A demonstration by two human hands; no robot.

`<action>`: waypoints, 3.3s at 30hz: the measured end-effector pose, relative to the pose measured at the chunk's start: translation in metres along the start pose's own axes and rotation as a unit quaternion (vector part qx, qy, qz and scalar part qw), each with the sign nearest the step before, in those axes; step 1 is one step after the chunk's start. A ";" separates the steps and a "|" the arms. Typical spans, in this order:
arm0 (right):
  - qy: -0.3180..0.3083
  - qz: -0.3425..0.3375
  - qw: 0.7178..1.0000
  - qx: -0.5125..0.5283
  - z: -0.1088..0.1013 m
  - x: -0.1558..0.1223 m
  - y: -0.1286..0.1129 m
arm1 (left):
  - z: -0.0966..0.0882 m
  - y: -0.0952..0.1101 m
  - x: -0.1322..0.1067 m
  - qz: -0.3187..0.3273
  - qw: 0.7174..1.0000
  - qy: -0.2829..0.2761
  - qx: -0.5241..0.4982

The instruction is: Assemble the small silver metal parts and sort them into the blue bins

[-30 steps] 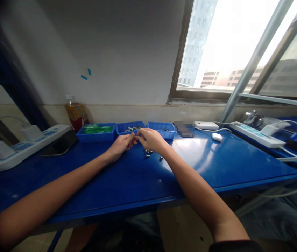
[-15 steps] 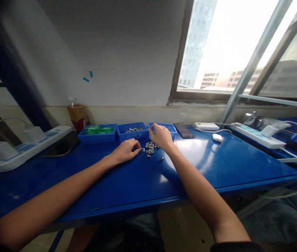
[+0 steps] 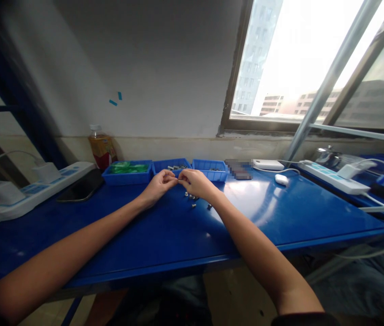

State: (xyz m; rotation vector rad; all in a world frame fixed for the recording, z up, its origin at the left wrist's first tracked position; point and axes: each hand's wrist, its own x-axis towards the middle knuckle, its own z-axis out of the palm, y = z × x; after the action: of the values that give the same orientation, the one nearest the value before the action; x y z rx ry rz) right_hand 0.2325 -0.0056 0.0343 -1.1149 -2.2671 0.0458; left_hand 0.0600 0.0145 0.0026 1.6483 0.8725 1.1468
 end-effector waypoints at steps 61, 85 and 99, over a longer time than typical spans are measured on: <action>0.050 0.042 0.991 -0.117 -0.021 0.007 0.032 | 0.004 -0.005 0.008 0.182 0.881 -0.110 0.421; 0.021 0.035 0.991 -0.125 0.000 -0.017 0.014 | 0.010 -0.016 0.030 0.093 0.984 -0.134 0.071; 0.136 0.151 0.958 -0.202 -0.020 -0.016 0.054 | 0.014 -0.001 0.005 0.201 0.868 -0.120 0.438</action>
State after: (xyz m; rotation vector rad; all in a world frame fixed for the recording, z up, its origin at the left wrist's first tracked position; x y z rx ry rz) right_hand 0.2888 0.0132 0.0276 -1.5661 -1.8893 -0.4408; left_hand 0.0746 0.0152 0.0006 2.7623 0.9771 0.7917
